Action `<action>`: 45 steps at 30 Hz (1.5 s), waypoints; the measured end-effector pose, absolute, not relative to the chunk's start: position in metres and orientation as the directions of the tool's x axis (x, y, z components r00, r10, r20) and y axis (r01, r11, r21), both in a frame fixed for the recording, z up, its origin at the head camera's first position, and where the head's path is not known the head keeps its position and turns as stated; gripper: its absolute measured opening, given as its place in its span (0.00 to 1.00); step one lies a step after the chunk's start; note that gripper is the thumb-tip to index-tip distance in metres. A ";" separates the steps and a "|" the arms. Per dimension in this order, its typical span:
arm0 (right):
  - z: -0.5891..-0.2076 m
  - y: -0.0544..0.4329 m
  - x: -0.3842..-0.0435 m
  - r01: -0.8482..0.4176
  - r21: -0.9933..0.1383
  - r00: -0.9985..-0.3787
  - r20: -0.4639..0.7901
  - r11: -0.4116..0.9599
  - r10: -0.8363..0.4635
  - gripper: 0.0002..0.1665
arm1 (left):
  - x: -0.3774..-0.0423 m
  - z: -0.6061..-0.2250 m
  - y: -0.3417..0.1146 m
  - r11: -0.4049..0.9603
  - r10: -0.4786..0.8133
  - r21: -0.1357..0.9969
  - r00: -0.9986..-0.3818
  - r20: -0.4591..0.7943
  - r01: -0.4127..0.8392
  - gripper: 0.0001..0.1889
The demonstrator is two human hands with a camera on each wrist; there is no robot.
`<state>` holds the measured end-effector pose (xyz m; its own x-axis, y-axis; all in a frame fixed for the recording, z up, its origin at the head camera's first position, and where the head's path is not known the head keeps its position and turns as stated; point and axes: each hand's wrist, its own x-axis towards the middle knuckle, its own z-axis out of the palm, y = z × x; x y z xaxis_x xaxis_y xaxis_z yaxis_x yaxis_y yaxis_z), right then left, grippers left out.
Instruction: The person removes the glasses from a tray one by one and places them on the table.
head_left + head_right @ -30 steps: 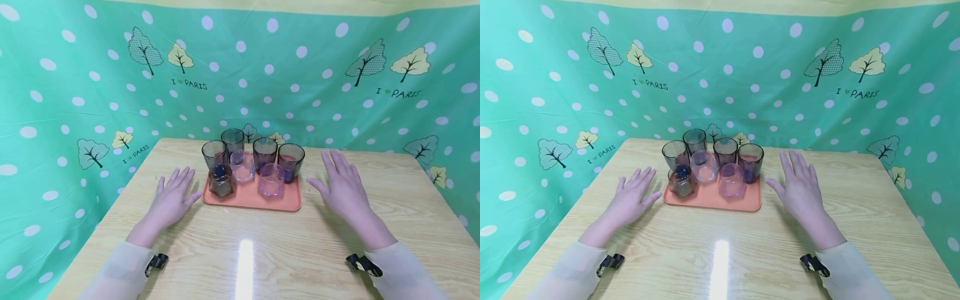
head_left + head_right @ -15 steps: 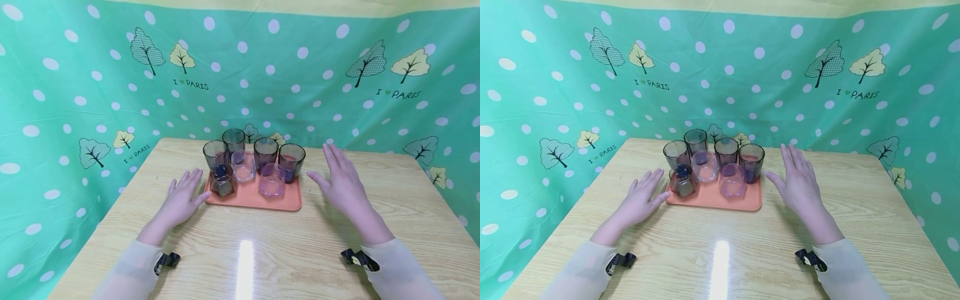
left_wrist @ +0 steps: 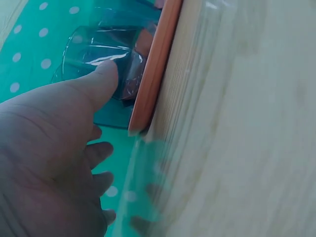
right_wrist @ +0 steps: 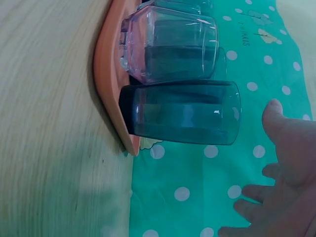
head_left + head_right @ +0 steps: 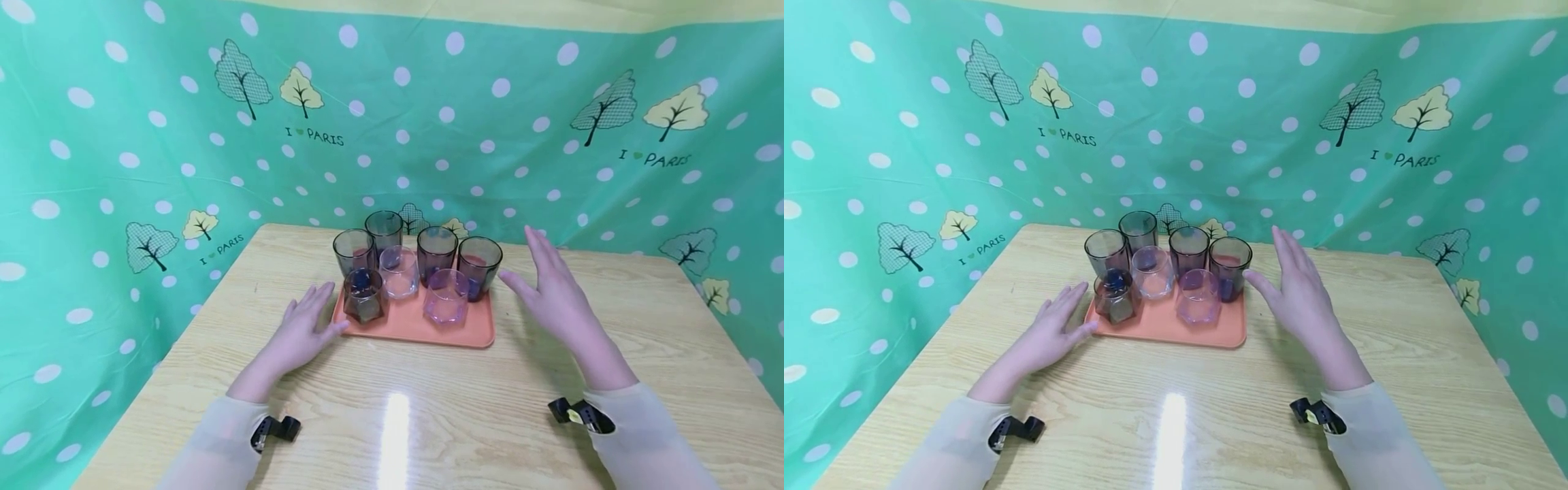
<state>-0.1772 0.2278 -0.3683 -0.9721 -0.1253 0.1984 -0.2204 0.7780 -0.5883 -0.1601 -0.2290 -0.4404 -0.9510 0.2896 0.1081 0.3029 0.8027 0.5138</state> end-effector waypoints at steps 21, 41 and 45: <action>-0.371 0.215 -0.204 -0.233 -0.788 -0.967 0.126 0.570 -0.222 0.65 | -0.160 -0.454 -0.227 0.786 0.328 0.524 -0.940 0.094 0.327 0.52; -0.384 0.200 -0.213 -0.158 -0.857 -0.976 0.061 0.490 -0.209 0.65 | -0.159 -0.456 -0.229 0.791 0.312 0.523 -0.945 0.099 0.316 0.49; -0.387 0.200 -0.214 -0.155 -0.873 -0.977 0.065 0.463 -0.203 0.65 | -0.159 -0.457 -0.228 0.792 0.308 0.524 -0.946 0.098 0.312 0.48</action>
<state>-0.2144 0.1997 -0.3870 -0.9770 -0.2032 0.0652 -0.1545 0.4629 -0.8729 -0.1594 -0.2279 -0.4569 -0.9464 0.3077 0.0981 0.3120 0.7924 0.5242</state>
